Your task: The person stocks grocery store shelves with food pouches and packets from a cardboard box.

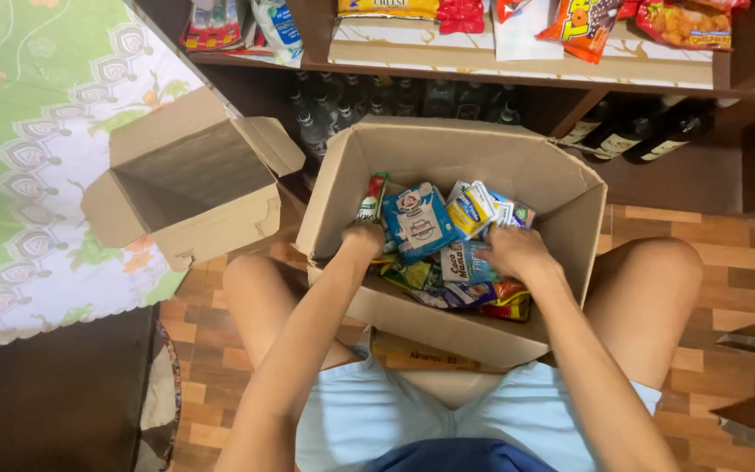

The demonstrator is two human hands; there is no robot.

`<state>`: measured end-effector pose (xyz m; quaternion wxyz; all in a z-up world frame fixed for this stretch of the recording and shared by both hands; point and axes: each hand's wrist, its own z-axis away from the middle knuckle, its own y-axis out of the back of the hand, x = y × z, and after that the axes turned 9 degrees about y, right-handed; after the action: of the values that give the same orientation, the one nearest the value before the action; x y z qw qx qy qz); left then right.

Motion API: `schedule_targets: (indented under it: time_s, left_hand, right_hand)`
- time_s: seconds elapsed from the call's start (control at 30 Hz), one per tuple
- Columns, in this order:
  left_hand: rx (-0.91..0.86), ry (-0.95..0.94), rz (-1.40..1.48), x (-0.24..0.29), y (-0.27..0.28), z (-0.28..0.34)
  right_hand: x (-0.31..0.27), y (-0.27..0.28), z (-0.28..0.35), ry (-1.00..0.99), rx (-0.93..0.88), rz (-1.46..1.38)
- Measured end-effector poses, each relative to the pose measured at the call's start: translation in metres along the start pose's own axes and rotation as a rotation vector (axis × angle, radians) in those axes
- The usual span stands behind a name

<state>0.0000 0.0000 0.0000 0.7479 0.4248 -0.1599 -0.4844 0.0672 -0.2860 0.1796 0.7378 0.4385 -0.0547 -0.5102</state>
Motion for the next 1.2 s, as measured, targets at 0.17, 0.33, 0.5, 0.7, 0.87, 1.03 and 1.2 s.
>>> schedule_targets:
  time_s: [0.17,0.33,0.5,0.7,0.87,1.03,1.2]
  left_hand:
    - [0.113,-0.091,0.024,0.004,0.034,0.022]
    - [0.272,-0.153,0.087,-0.008,0.107,0.086]
    - [0.094,-0.241,0.536,-0.008,0.164,0.146]
    - [-0.408,-0.611,1.445,0.003,0.133,0.141]
    - [-0.428,-0.683,1.813,0.001,0.117,0.143]
    - [-0.425,-0.611,1.674,0.02,0.133,0.173]
    - [-0.997,-0.377,1.91,0.048,0.116,0.17]
  right_hand:
    - [0.046,-0.053,-0.009,0.018,-0.05,-0.008]
    - [0.003,-0.03,0.003,0.108,-0.033,0.022]
    - [-0.02,-0.013,0.02,0.338,0.206,-0.048]
    - [-0.025,0.005,0.029,0.687,0.413,-0.311]
    - [0.004,-0.03,-0.003,0.503,0.463,-0.774]
    - [-0.018,-0.001,0.016,0.426,0.316,-1.638]
    - [-0.022,0.004,0.014,0.241,0.209,-1.826]
